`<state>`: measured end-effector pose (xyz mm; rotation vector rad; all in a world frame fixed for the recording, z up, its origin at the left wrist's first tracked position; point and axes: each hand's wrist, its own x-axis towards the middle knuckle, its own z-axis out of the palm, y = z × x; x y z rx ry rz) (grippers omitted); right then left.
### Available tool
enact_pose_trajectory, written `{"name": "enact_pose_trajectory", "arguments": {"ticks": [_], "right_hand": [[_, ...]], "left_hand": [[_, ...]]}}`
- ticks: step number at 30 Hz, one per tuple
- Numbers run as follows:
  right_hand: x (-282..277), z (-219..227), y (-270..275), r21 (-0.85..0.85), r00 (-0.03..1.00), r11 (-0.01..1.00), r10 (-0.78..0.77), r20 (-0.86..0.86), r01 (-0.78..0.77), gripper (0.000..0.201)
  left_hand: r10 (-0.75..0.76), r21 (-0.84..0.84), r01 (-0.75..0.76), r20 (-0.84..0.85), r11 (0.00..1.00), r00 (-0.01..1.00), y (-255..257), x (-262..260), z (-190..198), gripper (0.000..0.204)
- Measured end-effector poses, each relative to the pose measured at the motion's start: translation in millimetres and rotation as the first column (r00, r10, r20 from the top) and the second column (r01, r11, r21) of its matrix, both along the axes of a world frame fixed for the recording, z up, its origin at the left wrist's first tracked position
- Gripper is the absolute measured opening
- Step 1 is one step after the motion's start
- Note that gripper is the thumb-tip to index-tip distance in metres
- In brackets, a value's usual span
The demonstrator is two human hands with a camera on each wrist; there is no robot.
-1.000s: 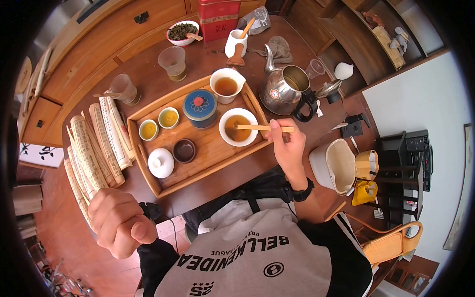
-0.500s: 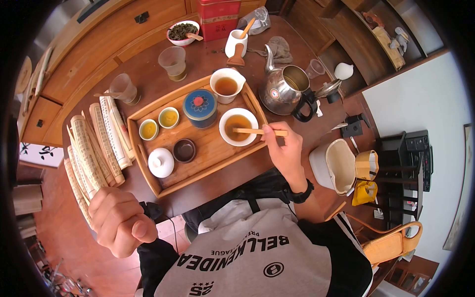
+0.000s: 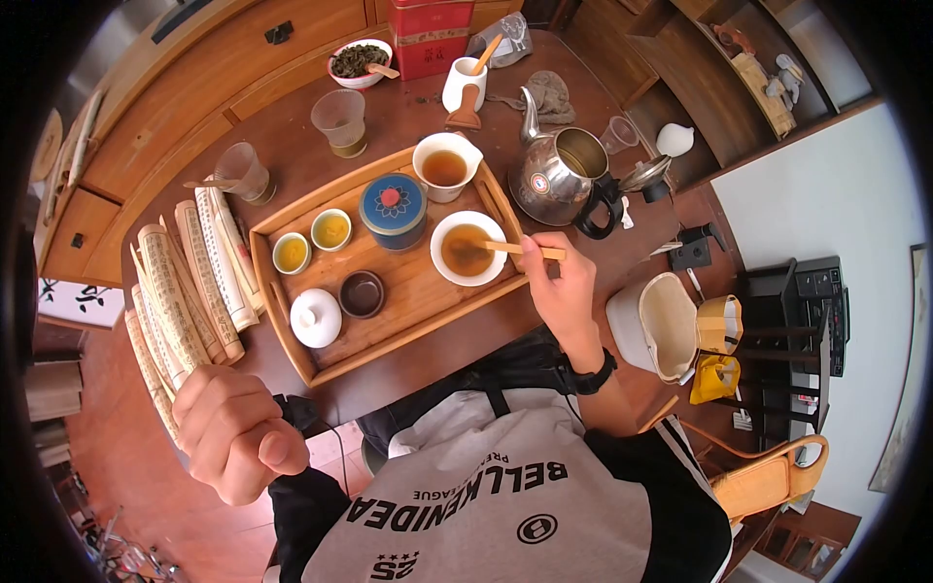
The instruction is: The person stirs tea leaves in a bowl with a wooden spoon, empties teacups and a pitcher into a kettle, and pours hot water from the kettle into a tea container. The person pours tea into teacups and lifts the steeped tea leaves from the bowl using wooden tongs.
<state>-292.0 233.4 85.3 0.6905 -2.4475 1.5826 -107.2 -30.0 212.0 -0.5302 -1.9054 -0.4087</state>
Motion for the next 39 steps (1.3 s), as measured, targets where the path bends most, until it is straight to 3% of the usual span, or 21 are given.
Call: {"name": "enact_pose_trajectory", "arguments": {"ticks": [13,18,21,27,39], "right_hand": [[4.8,1.6,1.5,-0.113,0.999,0.994,0.016,0.05,-0.01,0.011],[9.0,4.7,-3.2,-0.073,0.994,0.992,0.101,0.036,-0.098,0.01],[7.4,3.9,-2.7,-0.003,0.995,0.996,0.085,0.042,-0.085,0.011],[3.1,5.2,5.4,-0.055,1.0,0.998,-0.003,0.011,0.004,0.011],[3.7,5.1,2.4,0.05,0.999,0.998,0.039,0.009,-0.04,0.01]], "left_hand": [[0.001,-0.004,-0.001,0.007,1.0,1.0,0.0,0.1,-0.5,0.049],[0.002,-0.006,-0.002,0.007,1.0,1.0,0.5,-0.1,-0.3,0.049],[0.001,-0.006,-0.001,0.008,1.0,1.0,0.5,0.2,-0.6,0.049],[0.003,-0.001,-0.003,0.013,1.0,1.0,0.8,1.0,-0.8,0.049],[-0.006,-0.011,0.007,0.02,1.0,1.0,0.8,0.0,-0.5,0.048]]}}
